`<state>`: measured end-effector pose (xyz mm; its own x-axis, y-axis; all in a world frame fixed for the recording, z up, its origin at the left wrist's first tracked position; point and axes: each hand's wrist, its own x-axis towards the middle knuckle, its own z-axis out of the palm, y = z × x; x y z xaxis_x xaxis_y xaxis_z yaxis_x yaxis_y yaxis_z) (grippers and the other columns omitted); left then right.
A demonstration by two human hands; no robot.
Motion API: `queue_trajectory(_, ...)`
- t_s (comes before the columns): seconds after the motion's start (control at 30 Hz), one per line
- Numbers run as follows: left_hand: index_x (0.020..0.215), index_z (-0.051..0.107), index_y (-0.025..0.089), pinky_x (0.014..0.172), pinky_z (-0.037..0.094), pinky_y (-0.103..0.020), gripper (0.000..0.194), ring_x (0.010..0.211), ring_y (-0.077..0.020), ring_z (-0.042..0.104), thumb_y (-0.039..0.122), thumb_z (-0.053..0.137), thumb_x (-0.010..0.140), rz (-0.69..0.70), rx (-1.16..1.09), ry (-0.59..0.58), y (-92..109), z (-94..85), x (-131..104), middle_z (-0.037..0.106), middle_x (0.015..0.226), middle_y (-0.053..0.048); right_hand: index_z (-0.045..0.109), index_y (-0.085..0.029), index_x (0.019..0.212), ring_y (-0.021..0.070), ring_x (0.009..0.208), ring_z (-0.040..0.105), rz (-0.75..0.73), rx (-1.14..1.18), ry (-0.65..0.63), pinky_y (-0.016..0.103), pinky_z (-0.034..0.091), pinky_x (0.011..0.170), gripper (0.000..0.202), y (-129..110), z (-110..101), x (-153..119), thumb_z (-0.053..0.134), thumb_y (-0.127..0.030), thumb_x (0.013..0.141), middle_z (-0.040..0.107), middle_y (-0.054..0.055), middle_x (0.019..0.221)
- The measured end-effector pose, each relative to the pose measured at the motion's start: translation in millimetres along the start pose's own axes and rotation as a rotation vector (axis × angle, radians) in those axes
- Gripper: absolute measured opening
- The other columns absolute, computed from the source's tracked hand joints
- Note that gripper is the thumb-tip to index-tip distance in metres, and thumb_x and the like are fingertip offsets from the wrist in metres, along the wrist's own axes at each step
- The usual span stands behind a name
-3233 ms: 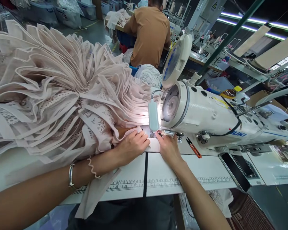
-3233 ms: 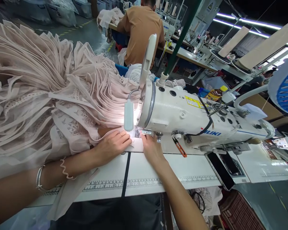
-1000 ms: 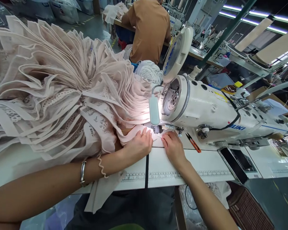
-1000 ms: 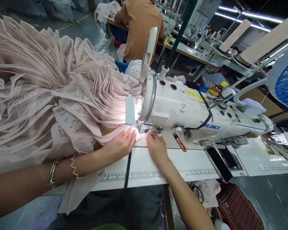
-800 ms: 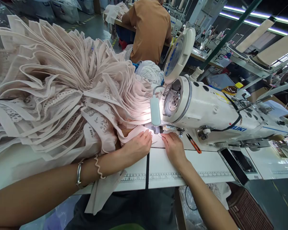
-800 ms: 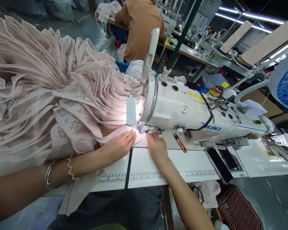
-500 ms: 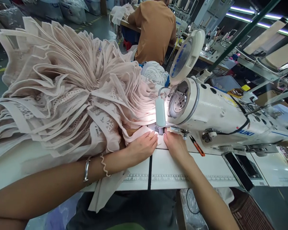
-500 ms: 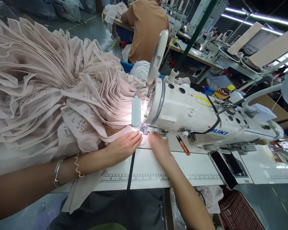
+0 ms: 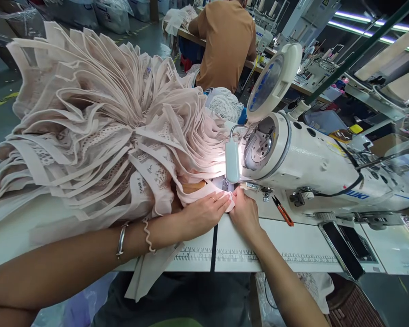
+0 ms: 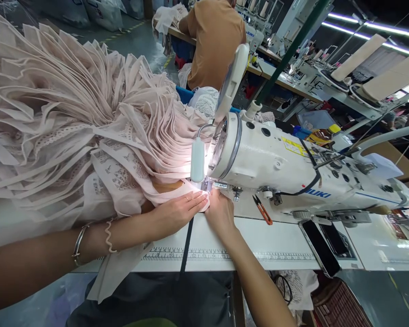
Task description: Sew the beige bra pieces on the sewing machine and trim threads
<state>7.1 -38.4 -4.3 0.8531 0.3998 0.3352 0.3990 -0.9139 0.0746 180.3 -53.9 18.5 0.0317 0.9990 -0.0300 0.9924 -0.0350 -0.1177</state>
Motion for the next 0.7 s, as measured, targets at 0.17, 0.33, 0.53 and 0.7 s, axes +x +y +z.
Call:
queue_trajectory(0.17, 0.133, 0.053, 0.001, 0.11, 0.041, -0.039, 0.043, 0.127, -0.0242, 0.06, 0.002, 0.033, 0.096, 0.031, 0.149, 0.014, -3, 1.0, 1, 0.06, 0.139, -0.02, 0.054, -0.018, 0.096, 0.022, 0.058, 0.054, -0.04, -0.012, 0.032, 0.027, 0.027, 0.054, 0.022, 3, 4, -1, 0.039, -0.011, 0.081, 0.063, 0.005, 0.067)
queue_trajectory(0.33, 0.131, 0.055, 0.006, 0.109, 0.04, -0.038, 0.041, 0.123, -0.0228, 0.06, 0.002, 0.033, 0.096, -0.003, 0.136, 0.0, -2, -2.6, 3, 0.064, 0.132, -0.017, 0.055, -0.016, 0.101, 0.0228, 0.058, 0.053, -0.047, 0.026, 0.038, 0.028, 0.028, 0.055, 0.025, 4, 3, -3, 0.033, -0.015, 0.088, 0.062, 0.006, 0.067)
queue_trajectory(0.53, 0.132, 0.053, 0.01, 0.106, 0.041, -0.041, 0.041, 0.123, -0.0233, 0.058, 0.004, 0.033, 0.096, -0.032, 0.107, -0.029, -1, -1.2, 5, 0.064, 0.131, -0.016, 0.054, -0.019, 0.097, 0.0215, 0.057, 0.053, -0.042, 0.115, -0.002, 0.028, 0.032, 0.056, 0.022, 4, -4, -2, 0.032, -0.021, 0.094, 0.062, 0.004, 0.066)
queue_trajectory(0.7, 0.121, 0.059, 0.007, 0.101, 0.045, -0.037, 0.034, 0.112, -0.0214, 0.062, 0.004, 0.033, 0.098, -0.003, 0.101, 0.022, -6, 5.7, 9, 0.068, 0.119, -0.015, 0.056, -0.021, 0.105, 0.0219, 0.083, 0.064, -0.249, 0.354, -0.045, 0.031, 0.05, 0.071, 0.016, 26, -10, -8, 0.046, -0.031, 0.097, 0.068, 0.006, 0.088)
